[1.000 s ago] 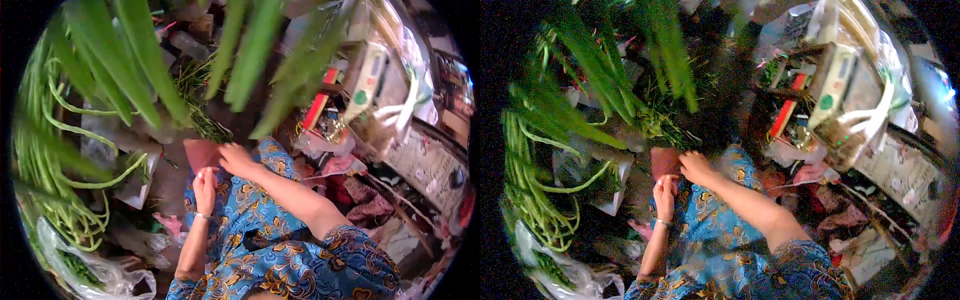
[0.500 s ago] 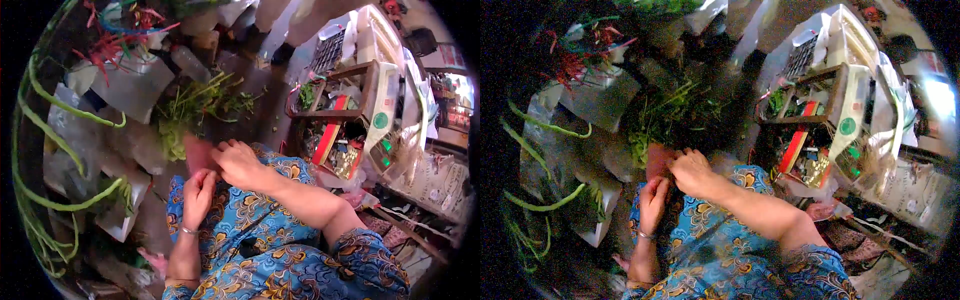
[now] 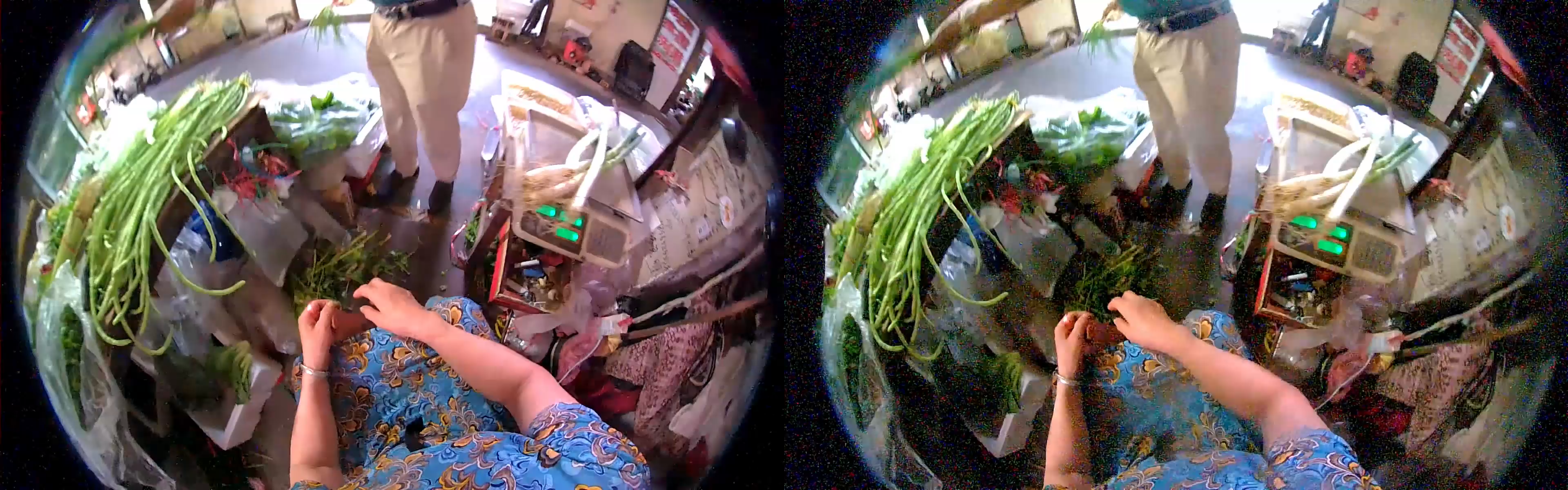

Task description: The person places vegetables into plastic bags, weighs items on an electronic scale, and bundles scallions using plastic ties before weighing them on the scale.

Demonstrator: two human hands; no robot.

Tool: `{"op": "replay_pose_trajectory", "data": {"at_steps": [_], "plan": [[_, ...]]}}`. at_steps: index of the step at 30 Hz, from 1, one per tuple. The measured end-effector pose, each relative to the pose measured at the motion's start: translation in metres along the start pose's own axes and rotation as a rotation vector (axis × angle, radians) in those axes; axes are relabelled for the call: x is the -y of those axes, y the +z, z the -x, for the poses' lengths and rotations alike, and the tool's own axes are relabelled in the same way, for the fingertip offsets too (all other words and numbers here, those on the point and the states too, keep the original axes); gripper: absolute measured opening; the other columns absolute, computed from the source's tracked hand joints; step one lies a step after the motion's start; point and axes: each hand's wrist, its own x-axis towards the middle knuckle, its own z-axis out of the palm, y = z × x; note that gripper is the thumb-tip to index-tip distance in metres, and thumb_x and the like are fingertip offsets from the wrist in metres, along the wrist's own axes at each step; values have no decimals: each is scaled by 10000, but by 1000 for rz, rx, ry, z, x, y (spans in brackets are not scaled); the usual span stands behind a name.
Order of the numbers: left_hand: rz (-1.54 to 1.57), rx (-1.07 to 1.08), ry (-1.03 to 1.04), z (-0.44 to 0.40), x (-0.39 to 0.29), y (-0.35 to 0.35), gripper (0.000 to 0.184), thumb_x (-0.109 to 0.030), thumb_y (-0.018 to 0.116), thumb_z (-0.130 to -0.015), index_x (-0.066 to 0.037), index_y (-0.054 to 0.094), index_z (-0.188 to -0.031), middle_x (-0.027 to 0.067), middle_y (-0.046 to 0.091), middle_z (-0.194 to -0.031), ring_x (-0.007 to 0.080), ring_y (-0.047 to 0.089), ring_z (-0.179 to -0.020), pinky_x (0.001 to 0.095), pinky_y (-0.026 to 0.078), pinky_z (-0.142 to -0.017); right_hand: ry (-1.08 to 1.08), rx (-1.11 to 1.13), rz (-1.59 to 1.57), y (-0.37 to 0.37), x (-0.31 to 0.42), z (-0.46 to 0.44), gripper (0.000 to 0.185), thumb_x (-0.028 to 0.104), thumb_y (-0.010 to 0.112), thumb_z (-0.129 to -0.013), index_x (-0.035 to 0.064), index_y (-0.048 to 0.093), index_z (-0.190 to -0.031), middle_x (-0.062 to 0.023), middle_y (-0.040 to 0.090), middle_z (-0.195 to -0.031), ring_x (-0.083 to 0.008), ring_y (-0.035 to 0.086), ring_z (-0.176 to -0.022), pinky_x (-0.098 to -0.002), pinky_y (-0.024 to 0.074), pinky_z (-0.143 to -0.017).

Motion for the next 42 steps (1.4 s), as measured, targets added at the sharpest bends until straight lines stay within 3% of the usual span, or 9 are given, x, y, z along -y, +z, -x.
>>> {"op": "replay_pose_trajectory", "data": {"at_steps": [7,12,15,19,22,24,29,39,42], "plan": [[154,-93,77,19,-7,13,124,-140,612,-912,-24,643,-884,-23,532,-605,58,450,-496,207,344,-466,-46,-258,-241,-56,30,48,218,99,570,-876,48,607,-1084,-151,609,-1006,-329,617,-911,-411,496,-787],[64,-64,111,36,-29,-9,170,-173,628,-900,-33,698,-970,-19,627,-845,69,511,-686,229,409,-623,-158,-570,-103,-105,4,104,182,39,599,-866,28,631,-1045,-112,627,-917,-196,625,-768,-289,501,-668],[139,-29,47,35,-9,-29,189,-160,605,-914,-30,658,-1040,-5,613,-801,73,522,-652,232,413,-570,256,-473,-219,-138,-17,151,303,91,603,-871,57,580,-1171,-146,643,-855,-262,649,-784,-348,506,-687],[192,-68,22,38,11,-21,201,-168,596,-919,-27,634,-1057,-2,605,-786,74,512,-616,229,408,-555,413,-621,-115,-160,-69,205,434,133,609,-871,108,504,-1292,-109,635,-834,-204,617,-727,-349,492,-670],[282,-101,30,41,4,-18,184,-130,568,-933,-32,590,-1086,8,583,-726,80,530,-610,220,422,-544,481,-662,-109,-177,-77,231,461,147,600,-881,124,479,-1326,-133,631,-904,-221,608,-796,-366,485,-735],[270,-116,2,38,10,-19,189,-132,567,-934,-30,585,-1092,6,576,-718,85,530,-608,223,424,-548,461,-772,22,-183,-81,239,413,95,619,-874,76,538,-1279,-30,527,-687,-107,491,-614,-290,424,-579],[226,-151,-10,37,10,-16,189,-117,551,-943,-32,578,-1110,4,563,-728,90,529,-630,227,438,-570,472,-789,-146,-185,-100,245,355,74,597,-885,70,572,-1239,2,489,-652,-75,467,-596,-263,398,-536],[201,-147,-34,32,16,-19,254,-172,557,-948,-26,600,-1151,-10,578,-808,92,536,-693,246,455,-620,512,-673,-32,-259,-102,229,281,64,598,-877,41,609,-1157,-13,635,-847,-80,571,-751,-263,480,-641],[167,-186,-48,34,8,-9,190,-120,566,-942,-52,599,-1116,-19,559,-760,67,525,-648,206,442,-588,259,-858,454,-309,-103,208,346,42,621,-833,69,604,-1178,-74,638,-1014,-182,615,-904,-312,514,-758]]}}
